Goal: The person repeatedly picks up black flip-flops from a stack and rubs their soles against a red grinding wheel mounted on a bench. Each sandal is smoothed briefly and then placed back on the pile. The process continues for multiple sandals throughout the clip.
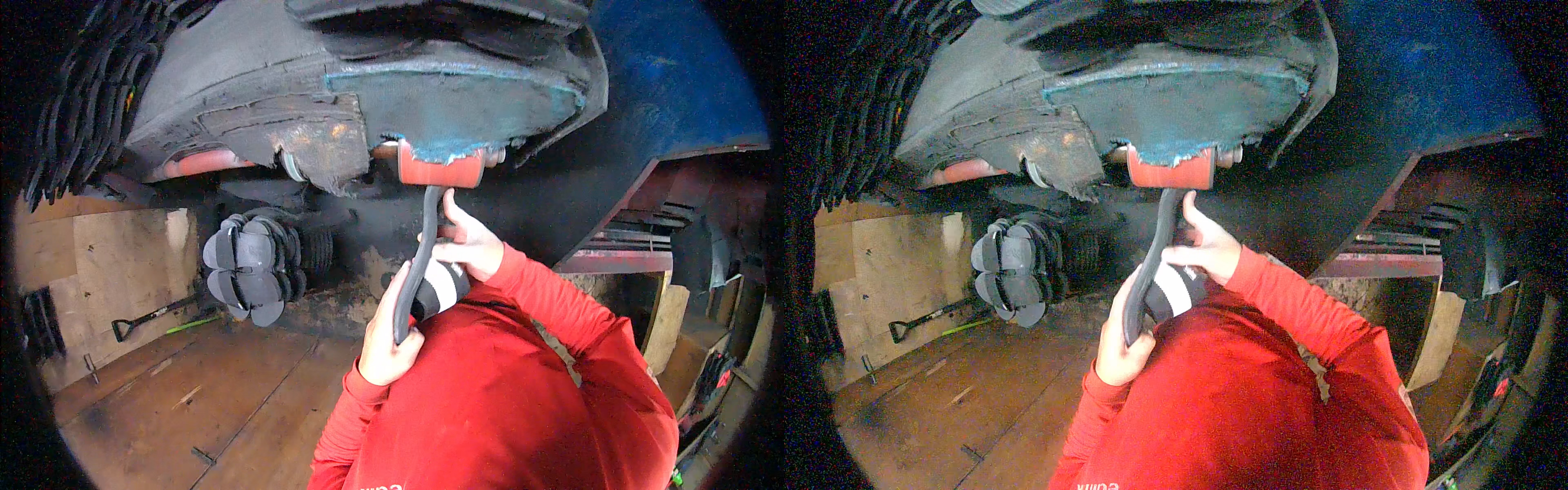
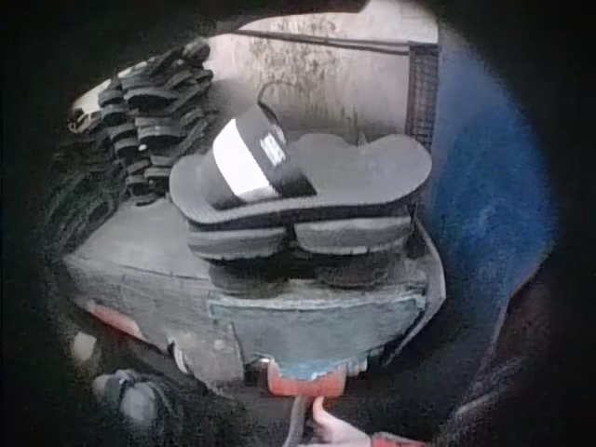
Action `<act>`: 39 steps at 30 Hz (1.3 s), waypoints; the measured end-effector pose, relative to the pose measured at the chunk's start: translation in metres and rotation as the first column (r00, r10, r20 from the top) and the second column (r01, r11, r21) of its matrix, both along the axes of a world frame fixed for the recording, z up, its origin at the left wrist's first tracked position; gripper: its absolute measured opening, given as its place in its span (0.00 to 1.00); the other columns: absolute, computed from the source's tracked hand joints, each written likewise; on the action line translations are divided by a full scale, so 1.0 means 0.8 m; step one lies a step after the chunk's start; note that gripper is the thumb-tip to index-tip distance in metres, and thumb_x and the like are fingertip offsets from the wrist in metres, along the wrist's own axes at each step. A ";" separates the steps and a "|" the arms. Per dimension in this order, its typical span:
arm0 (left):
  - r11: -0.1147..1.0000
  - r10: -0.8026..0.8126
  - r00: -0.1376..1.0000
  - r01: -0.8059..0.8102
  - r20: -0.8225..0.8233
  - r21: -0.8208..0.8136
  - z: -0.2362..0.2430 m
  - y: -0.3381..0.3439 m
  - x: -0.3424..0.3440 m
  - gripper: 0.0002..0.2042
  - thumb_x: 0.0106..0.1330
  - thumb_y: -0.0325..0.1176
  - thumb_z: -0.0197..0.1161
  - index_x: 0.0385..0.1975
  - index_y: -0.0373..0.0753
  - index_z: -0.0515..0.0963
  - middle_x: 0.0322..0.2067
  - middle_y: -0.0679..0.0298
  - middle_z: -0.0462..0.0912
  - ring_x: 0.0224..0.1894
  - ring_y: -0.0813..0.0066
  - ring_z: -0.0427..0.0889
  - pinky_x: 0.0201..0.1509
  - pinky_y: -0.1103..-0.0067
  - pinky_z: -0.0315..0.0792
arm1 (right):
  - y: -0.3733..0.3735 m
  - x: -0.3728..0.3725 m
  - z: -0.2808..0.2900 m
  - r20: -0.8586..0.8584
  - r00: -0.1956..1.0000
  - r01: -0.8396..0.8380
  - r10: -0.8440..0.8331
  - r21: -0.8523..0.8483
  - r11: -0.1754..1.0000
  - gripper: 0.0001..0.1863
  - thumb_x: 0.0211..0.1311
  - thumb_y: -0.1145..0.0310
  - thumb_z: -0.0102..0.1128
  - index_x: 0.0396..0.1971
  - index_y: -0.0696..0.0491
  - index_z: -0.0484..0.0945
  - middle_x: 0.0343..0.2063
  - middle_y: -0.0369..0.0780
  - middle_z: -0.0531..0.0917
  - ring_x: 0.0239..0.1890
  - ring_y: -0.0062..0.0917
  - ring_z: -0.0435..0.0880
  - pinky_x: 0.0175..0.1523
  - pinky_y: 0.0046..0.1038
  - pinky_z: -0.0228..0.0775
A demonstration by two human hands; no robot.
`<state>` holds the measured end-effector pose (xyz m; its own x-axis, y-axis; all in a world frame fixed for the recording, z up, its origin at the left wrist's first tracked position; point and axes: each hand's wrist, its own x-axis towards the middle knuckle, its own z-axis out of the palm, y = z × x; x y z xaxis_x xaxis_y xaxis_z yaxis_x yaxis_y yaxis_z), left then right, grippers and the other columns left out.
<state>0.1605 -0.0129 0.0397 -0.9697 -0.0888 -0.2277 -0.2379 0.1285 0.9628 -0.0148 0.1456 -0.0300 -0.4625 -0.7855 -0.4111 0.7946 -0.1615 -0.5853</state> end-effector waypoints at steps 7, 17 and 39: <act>0.997 -0.057 0.989 0.050 -0.136 -0.053 -0.087 -0.018 -0.016 0.41 0.62 0.27 0.67 0.74 0.35 0.51 0.74 0.48 0.52 0.78 0.59 0.49 0.76 0.68 0.50 | -0.020 0.042 -0.008 -0.465 0.885 0.066 0.028 0.185 0.980 0.75 0.46 0.73 0.80 0.75 0.43 0.20 0.73 0.44 0.56 0.65 0.33 0.69 0.68 0.33 0.65; 0.924 -0.026 0.968 -0.072 0.251 0.376 -0.051 -0.024 -0.157 0.37 0.64 0.28 0.66 0.71 0.29 0.56 0.50 0.60 0.78 0.49 0.76 0.78 0.55 0.78 0.74 | -0.018 0.004 -0.008 -0.163 0.987 -0.015 0.005 -0.058 0.998 0.64 0.47 0.85 0.72 0.77 0.46 0.34 0.63 0.42 0.68 0.64 0.30 0.71 0.65 0.33 0.69; 0.727 0.168 0.981 -0.186 -0.093 -0.661 -0.046 0.002 -0.167 0.21 0.65 0.51 0.65 0.35 0.34 0.85 0.24 0.48 0.85 0.28 0.51 0.87 0.31 0.67 0.79 | -0.012 0.027 -0.034 -0.531 0.774 -0.079 0.343 0.457 0.886 0.54 0.48 0.50 0.77 0.72 0.53 0.57 0.57 0.54 0.79 0.58 0.48 0.79 0.58 0.38 0.75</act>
